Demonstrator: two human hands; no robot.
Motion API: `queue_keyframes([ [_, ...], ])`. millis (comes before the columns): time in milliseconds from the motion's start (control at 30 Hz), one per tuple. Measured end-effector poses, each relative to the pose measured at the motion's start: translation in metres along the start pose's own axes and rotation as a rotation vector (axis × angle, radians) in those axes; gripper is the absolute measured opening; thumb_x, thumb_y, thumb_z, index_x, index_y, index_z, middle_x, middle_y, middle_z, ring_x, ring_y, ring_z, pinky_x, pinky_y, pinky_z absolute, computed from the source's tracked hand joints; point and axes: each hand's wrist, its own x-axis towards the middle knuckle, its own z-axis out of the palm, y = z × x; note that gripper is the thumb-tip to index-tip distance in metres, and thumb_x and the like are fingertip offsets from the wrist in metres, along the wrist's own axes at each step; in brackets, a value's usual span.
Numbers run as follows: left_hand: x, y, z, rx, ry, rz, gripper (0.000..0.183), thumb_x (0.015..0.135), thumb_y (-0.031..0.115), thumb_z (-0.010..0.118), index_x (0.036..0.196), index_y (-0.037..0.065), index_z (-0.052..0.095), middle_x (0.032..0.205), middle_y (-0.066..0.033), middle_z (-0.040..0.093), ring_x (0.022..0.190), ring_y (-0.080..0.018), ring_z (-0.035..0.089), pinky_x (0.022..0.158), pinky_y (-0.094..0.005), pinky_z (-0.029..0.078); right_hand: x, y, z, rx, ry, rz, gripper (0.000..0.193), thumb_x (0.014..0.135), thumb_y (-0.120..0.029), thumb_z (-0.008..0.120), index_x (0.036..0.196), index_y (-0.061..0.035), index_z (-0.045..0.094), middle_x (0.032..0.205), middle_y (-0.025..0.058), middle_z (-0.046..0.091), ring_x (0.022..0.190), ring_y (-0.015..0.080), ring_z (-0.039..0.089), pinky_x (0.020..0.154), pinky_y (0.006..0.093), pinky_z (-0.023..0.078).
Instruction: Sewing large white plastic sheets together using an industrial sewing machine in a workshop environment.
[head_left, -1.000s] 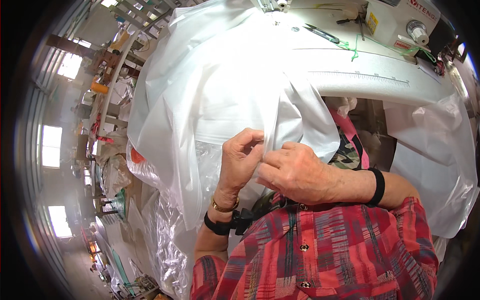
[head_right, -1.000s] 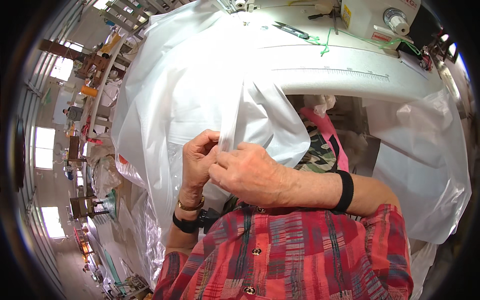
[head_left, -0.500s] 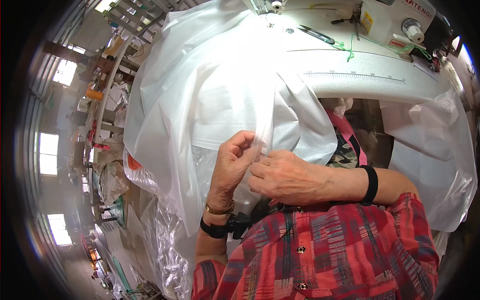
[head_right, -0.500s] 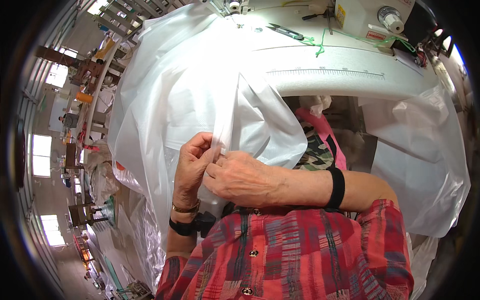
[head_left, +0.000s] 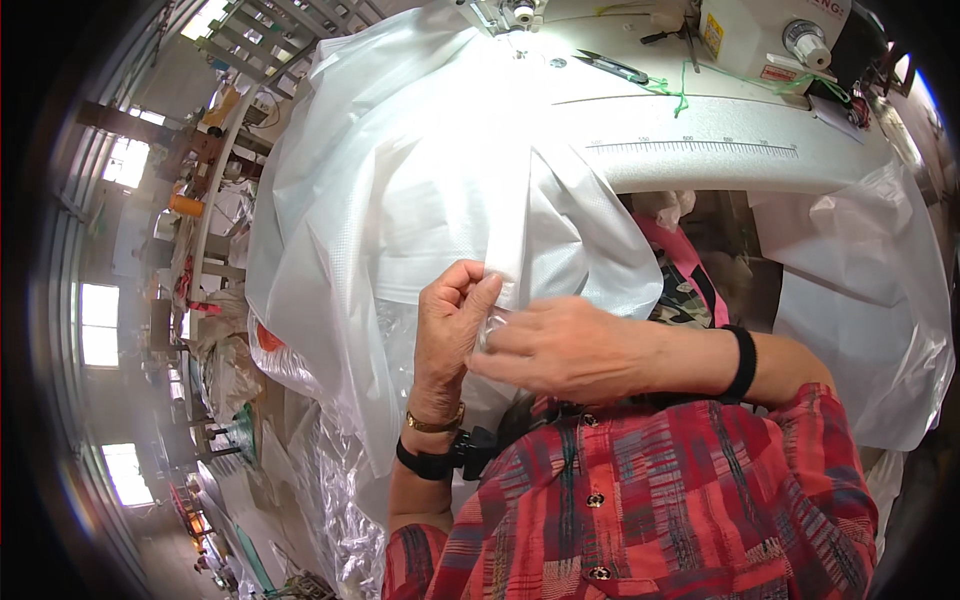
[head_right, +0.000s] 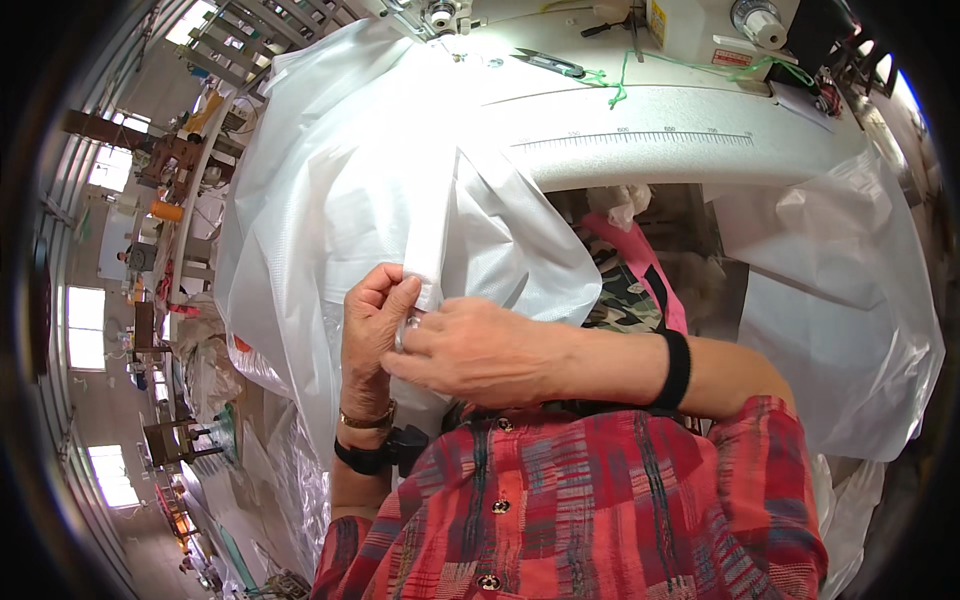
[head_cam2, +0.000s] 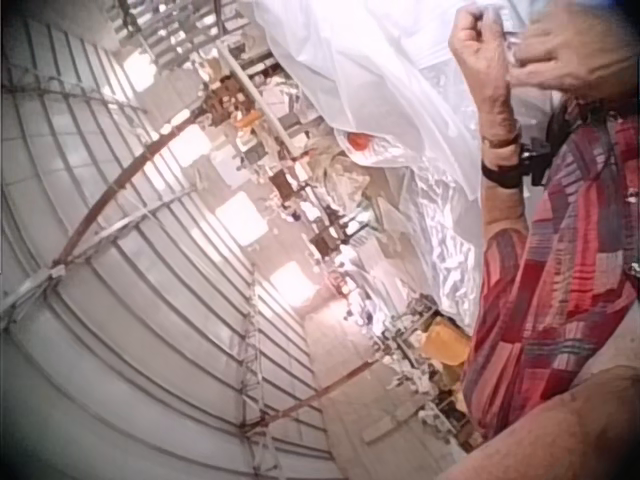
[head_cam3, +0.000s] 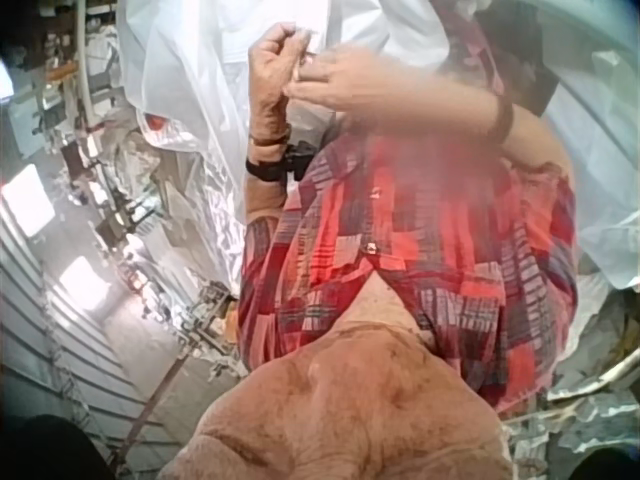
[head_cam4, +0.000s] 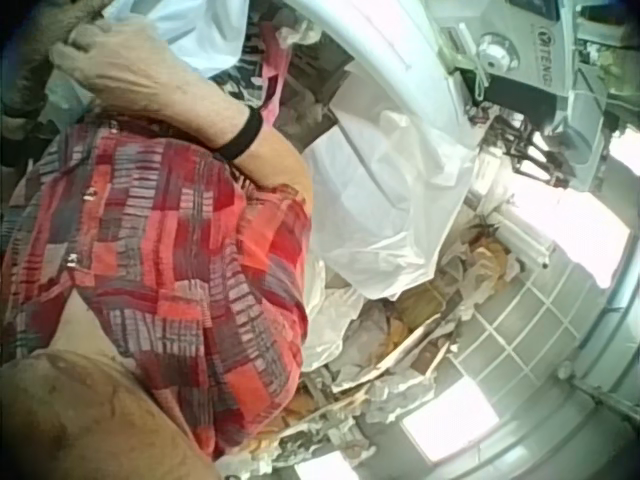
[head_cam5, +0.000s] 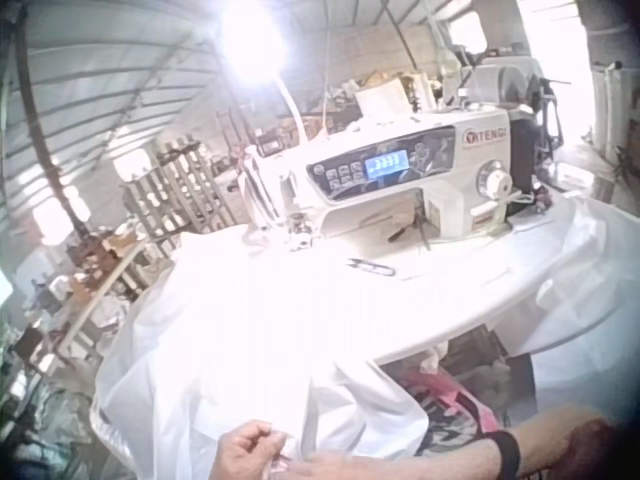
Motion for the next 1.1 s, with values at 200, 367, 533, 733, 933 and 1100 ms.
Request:
queue_keyframes([
  [200,-0.005,0.021,0.001,0.070,0.047,0.022,0.013,0.099,0.014,0.065,0.096,0.001,0.067,0.076,0.0025,0.063,0.062,-0.0037,0.056,0.057,-0.0200,0.046,-0.066,0.030,-0.036,-0.397,0.373,0.590,0.028,0.086,-0.014,0.072,0.110,-0.0025,0.062,0.100,0.0160,0.065,0.089,0.0375,0.064,0.076,0.0432,0.052],
  [367,-0.006,0.036,0.011,0.108,-0.012,0.004,0.014,0.099,0.012,0.062,0.095,-0.001,0.067,0.074,0.0012,0.062,0.062,-0.0051,0.056,0.058,-0.0206,0.044,-0.100,0.039,-0.023,-0.241,0.120,0.889,0.018,0.090,-0.016,0.067,0.092,-0.0003,0.058,0.087,0.0190,0.059,0.082,0.0395,0.063,0.071,0.0463,0.049],
  [533,-0.006,0.043,0.018,0.101,-0.033,-0.015,0.014,0.099,0.012,0.063,0.095,-0.001,0.067,0.073,0.0019,0.061,0.062,-0.0045,0.056,0.057,-0.0208,0.043,-0.075,0.015,-0.033,0.342,0.083,0.728,0.022,0.097,-0.016,0.059,0.088,0.0021,0.052,0.080,0.0186,0.052,0.071,0.0371,0.054,0.066,0.0415,0.045],
  [733,-0.005,0.038,0.023,0.132,-0.083,0.029,0.011,0.098,0.010,0.066,0.097,-0.001,0.067,0.075,0.0017,0.062,0.062,-0.0039,0.056,0.053,-0.0206,0.044,-0.017,-0.007,-0.038,0.444,0.054,0.578,0.021,0.097,-0.017,0.060,0.087,0.0002,0.052,0.071,0.0185,0.053,0.064,0.0359,0.056,0.061,0.0424,0.046],
  [933,-0.005,0.031,0.018,0.216,-0.083,0.137,0.013,0.099,0.009,0.064,0.101,-0.004,0.068,0.078,0.0045,0.061,0.069,-0.0013,0.050,0.059,-0.0194,0.042,-0.001,-0.017,-0.019,0.344,-0.005,0.502,0.016,0.092,-0.012,0.065,0.087,-0.0032,0.053,0.072,0.0160,0.058,0.067,0.0341,0.061,0.060,0.0421,0.047],
  [1100,-0.007,0.030,0.013,0.257,-0.058,0.162,0.018,0.100,0.012,0.061,0.099,-0.005,0.066,0.077,0.0028,0.060,0.073,-0.0034,0.049,0.063,-0.0222,0.043,0.004,-0.022,-0.010,0.115,0.016,0.305,0.020,0.084,-0.011,0.070,0.084,-0.0037,0.052,0.076,0.0125,0.058,0.068,0.0311,0.061,0.062,0.0410,0.048],
])
